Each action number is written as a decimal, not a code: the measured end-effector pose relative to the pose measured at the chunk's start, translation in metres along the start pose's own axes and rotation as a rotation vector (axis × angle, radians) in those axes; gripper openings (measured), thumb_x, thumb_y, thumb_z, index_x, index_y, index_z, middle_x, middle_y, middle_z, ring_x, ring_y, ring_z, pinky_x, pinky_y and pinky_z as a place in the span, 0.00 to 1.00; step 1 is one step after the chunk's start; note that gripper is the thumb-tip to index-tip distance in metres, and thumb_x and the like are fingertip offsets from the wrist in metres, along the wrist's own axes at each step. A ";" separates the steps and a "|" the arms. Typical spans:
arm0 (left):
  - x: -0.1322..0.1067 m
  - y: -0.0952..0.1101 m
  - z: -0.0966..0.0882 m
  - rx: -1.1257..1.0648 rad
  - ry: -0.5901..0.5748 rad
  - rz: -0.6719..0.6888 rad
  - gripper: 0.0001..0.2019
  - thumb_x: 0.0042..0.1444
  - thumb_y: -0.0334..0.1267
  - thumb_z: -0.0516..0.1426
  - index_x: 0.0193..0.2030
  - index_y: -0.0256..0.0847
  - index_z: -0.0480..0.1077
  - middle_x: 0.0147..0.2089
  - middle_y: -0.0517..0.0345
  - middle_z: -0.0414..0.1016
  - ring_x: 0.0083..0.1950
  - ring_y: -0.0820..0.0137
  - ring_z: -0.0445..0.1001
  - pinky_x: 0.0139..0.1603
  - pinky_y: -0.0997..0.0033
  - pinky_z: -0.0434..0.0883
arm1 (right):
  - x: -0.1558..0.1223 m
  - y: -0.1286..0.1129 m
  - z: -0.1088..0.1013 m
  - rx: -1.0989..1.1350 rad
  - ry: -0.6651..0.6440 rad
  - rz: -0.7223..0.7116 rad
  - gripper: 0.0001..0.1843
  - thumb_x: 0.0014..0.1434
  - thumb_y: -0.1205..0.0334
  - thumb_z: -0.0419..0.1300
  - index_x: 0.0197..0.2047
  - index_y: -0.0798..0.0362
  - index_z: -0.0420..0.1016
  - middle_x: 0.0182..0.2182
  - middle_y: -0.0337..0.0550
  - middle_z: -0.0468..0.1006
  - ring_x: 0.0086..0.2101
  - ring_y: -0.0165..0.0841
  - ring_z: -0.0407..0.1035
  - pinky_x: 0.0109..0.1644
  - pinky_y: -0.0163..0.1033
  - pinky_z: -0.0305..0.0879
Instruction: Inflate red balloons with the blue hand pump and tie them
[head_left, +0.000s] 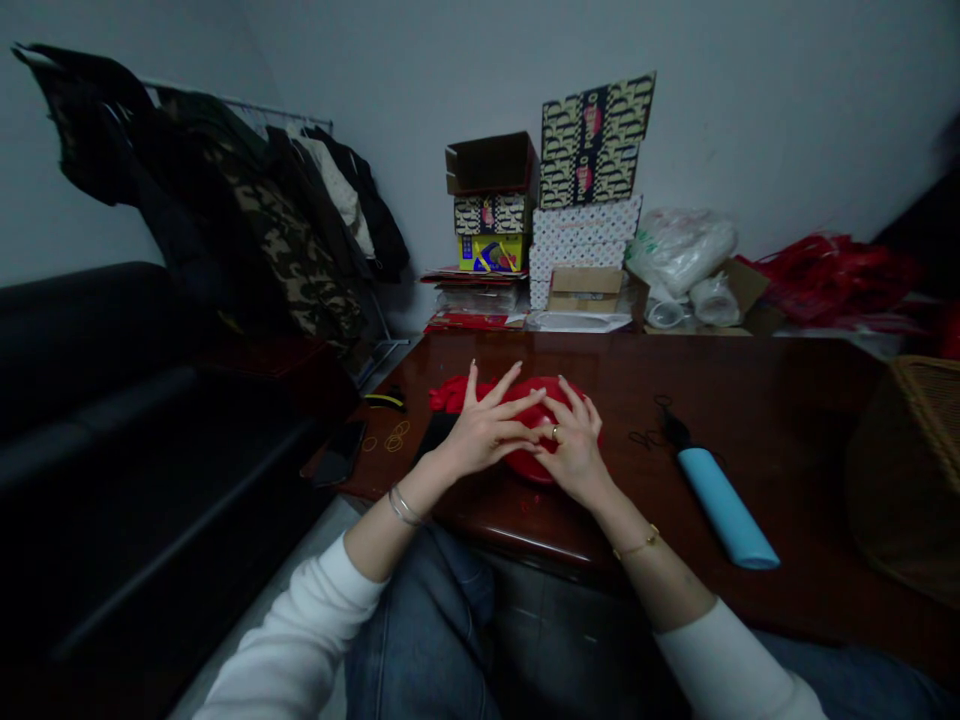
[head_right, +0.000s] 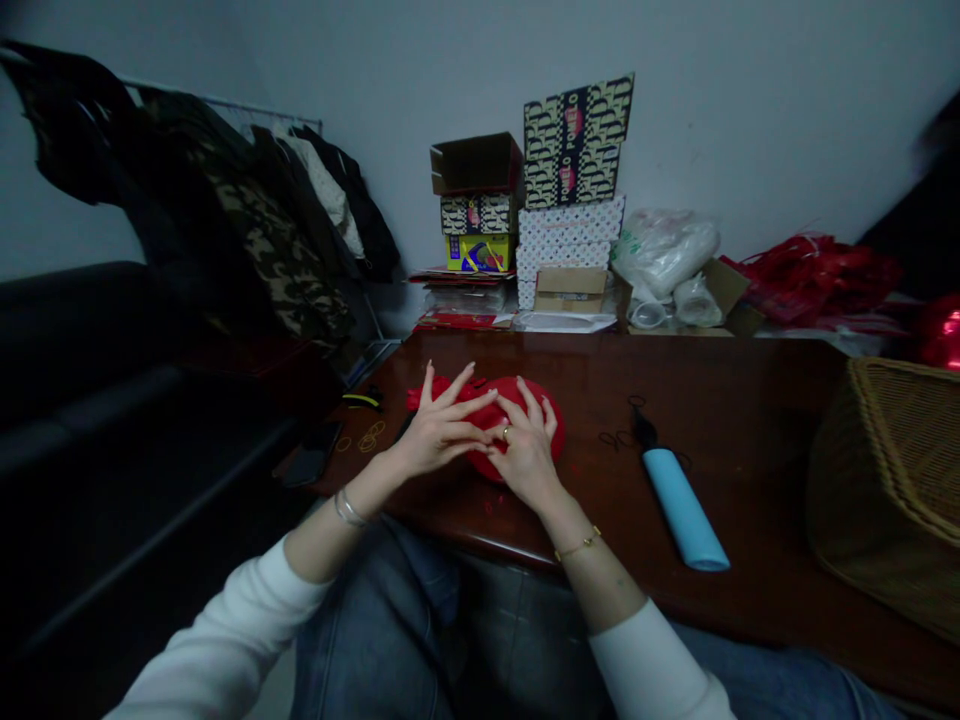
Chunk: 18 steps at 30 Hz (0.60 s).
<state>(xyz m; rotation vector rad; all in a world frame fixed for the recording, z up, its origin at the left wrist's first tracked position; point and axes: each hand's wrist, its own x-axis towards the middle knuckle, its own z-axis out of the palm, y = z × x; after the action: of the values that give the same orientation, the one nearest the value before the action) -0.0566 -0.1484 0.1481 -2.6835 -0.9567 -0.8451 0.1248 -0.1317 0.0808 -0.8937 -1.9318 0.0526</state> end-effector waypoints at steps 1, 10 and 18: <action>0.001 -0.003 -0.002 0.003 -0.026 0.019 0.05 0.54 0.40 0.63 0.38 0.53 0.78 0.62 0.59 0.68 0.72 0.55 0.44 0.64 0.32 0.24 | 0.000 0.000 0.000 0.005 -0.007 -0.001 0.05 0.54 0.57 0.62 0.29 0.45 0.79 0.56 0.41 0.72 0.65 0.47 0.48 0.62 0.68 0.44; 0.016 -0.007 -0.020 -0.070 -0.168 0.170 0.03 0.54 0.36 0.62 0.34 0.51 0.76 0.62 0.64 0.68 0.71 0.59 0.50 0.68 0.37 0.28 | 0.004 -0.004 -0.001 0.045 -0.171 0.011 0.05 0.52 0.56 0.63 0.27 0.45 0.79 0.58 0.40 0.71 0.66 0.46 0.44 0.63 0.67 0.43; 0.020 0.001 -0.018 0.036 -0.291 0.284 0.05 0.56 0.33 0.59 0.34 0.48 0.75 0.61 0.61 0.69 0.71 0.57 0.51 0.67 0.35 0.25 | 0.002 -0.005 0.000 0.049 -0.254 0.089 0.03 0.49 0.59 0.64 0.26 0.47 0.79 0.51 0.44 0.77 0.66 0.47 0.45 0.65 0.65 0.38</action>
<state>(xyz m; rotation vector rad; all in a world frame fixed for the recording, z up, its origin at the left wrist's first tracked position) -0.0514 -0.1447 0.1744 -2.8666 -0.6069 -0.3849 0.1218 -0.1342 0.0839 -0.9773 -2.1133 0.2765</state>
